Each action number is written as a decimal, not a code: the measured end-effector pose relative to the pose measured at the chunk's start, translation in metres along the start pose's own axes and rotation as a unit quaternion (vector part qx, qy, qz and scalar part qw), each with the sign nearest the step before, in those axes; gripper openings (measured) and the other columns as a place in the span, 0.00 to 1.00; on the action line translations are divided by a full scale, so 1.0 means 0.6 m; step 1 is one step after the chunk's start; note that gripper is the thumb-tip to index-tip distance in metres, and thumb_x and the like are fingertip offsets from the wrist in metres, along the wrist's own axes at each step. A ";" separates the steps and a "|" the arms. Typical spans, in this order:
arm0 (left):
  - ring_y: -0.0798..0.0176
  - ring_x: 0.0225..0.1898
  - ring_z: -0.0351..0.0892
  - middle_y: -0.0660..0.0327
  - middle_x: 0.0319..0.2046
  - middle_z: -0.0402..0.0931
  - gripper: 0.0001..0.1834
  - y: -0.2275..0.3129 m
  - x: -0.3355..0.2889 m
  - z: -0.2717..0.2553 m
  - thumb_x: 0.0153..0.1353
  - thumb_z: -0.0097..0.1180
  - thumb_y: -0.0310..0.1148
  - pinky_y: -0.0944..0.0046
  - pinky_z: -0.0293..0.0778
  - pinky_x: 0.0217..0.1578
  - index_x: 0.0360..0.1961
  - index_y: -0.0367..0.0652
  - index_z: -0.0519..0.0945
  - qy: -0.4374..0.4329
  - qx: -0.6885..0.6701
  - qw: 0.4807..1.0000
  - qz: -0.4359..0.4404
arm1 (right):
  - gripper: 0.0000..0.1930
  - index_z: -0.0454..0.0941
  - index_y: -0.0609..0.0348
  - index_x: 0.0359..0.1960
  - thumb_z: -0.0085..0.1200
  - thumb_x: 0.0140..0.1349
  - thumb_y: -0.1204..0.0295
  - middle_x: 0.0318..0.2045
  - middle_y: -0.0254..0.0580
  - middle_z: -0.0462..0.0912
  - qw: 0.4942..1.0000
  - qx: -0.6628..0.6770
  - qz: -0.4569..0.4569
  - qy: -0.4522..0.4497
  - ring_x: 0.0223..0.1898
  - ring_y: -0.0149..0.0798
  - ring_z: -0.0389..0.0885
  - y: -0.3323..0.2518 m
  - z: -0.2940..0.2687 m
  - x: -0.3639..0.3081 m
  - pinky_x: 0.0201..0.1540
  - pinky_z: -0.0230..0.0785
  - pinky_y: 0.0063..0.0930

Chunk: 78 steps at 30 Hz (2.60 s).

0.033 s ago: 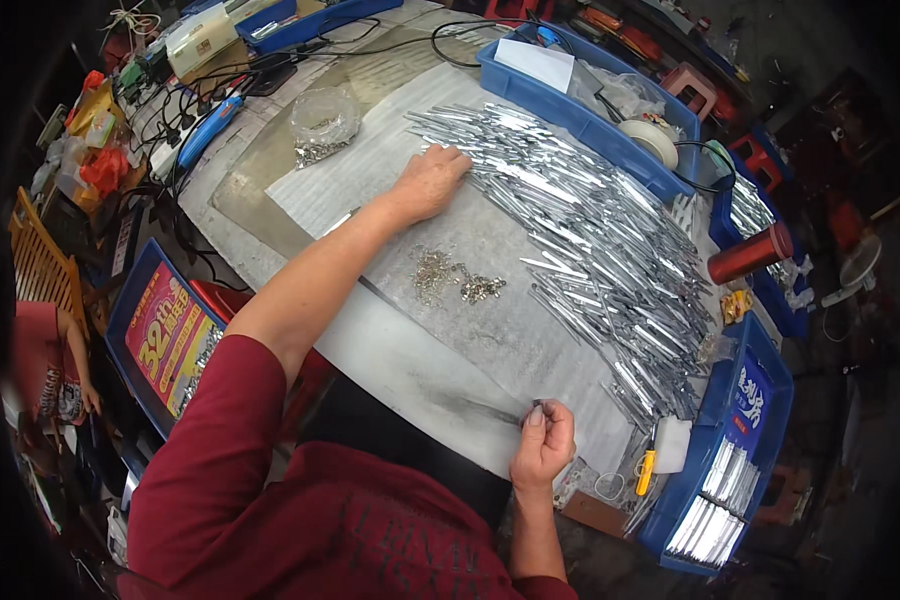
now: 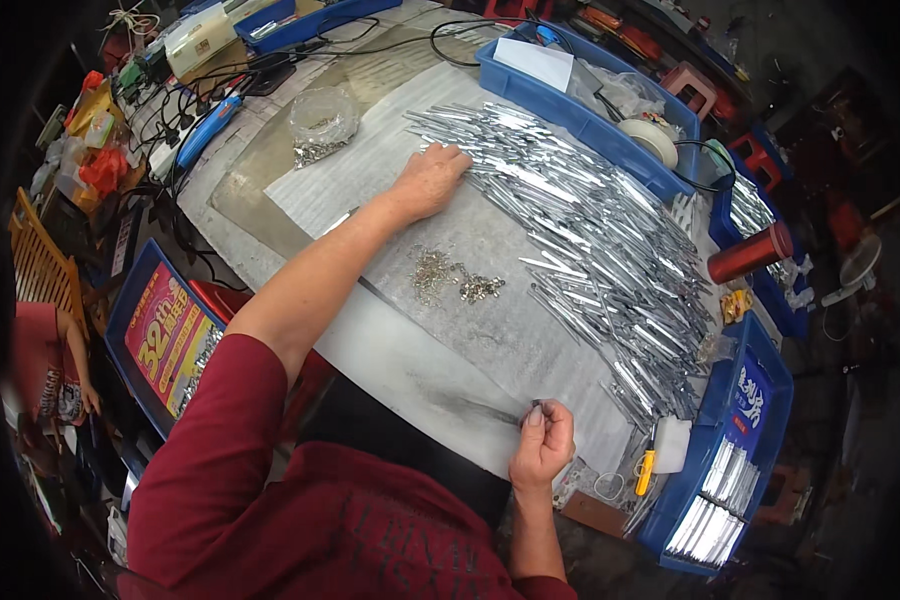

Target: The person assembles metal components by repeatedly picking up metal strips and attaching small circular pieces to their ends by hand.

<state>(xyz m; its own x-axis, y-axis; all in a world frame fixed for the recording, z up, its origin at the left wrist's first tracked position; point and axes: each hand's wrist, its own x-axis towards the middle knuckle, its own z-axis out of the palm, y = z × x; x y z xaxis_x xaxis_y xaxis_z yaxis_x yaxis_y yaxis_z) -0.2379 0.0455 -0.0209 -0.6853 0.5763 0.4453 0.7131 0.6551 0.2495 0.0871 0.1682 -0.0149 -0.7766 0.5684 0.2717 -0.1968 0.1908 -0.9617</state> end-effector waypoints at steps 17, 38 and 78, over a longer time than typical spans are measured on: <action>0.57 0.39 0.68 0.60 0.31 0.70 0.07 0.003 -0.073 -0.074 0.48 0.45 0.24 0.58 0.63 0.36 0.30 0.43 0.72 -0.108 0.007 0.992 0.072 | 0.05 0.67 0.68 0.34 0.43 0.58 0.78 0.20 0.34 0.70 1.000 0.003 0.012 0.008 0.21 0.21 0.65 -0.005 0.000 0.001 0.25 0.60 0.14; 0.50 0.30 0.72 0.52 0.27 0.71 0.06 0.100 -0.184 -0.112 0.49 0.51 0.21 0.59 0.68 0.30 0.31 0.36 0.73 0.077 -0.231 0.970 0.009 | 0.05 0.68 0.67 0.34 0.43 0.58 0.79 0.20 0.31 0.69 1.000 0.000 0.002 0.011 0.20 0.20 0.64 -0.003 0.000 0.000 0.24 0.58 0.12; 0.51 0.27 0.72 0.52 0.26 0.71 0.05 0.152 -0.294 -0.117 0.54 0.49 0.24 0.63 0.68 0.27 0.32 0.35 0.72 0.131 -0.419 0.884 -0.162 | 0.05 0.73 0.66 0.27 0.50 0.49 0.77 0.25 0.49 0.75 0.888 -0.323 -0.177 -0.274 0.29 0.49 0.73 -0.013 0.137 0.138 0.32 0.65 0.34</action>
<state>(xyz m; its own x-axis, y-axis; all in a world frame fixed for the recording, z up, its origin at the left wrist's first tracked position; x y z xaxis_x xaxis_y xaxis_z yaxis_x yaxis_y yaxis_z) -0.0420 -0.0306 -0.0165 -0.8942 0.2188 0.3905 0.4203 0.1107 0.9006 -0.0247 0.1477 0.0122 -0.9443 -0.0602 0.3234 -0.2395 0.7996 -0.5507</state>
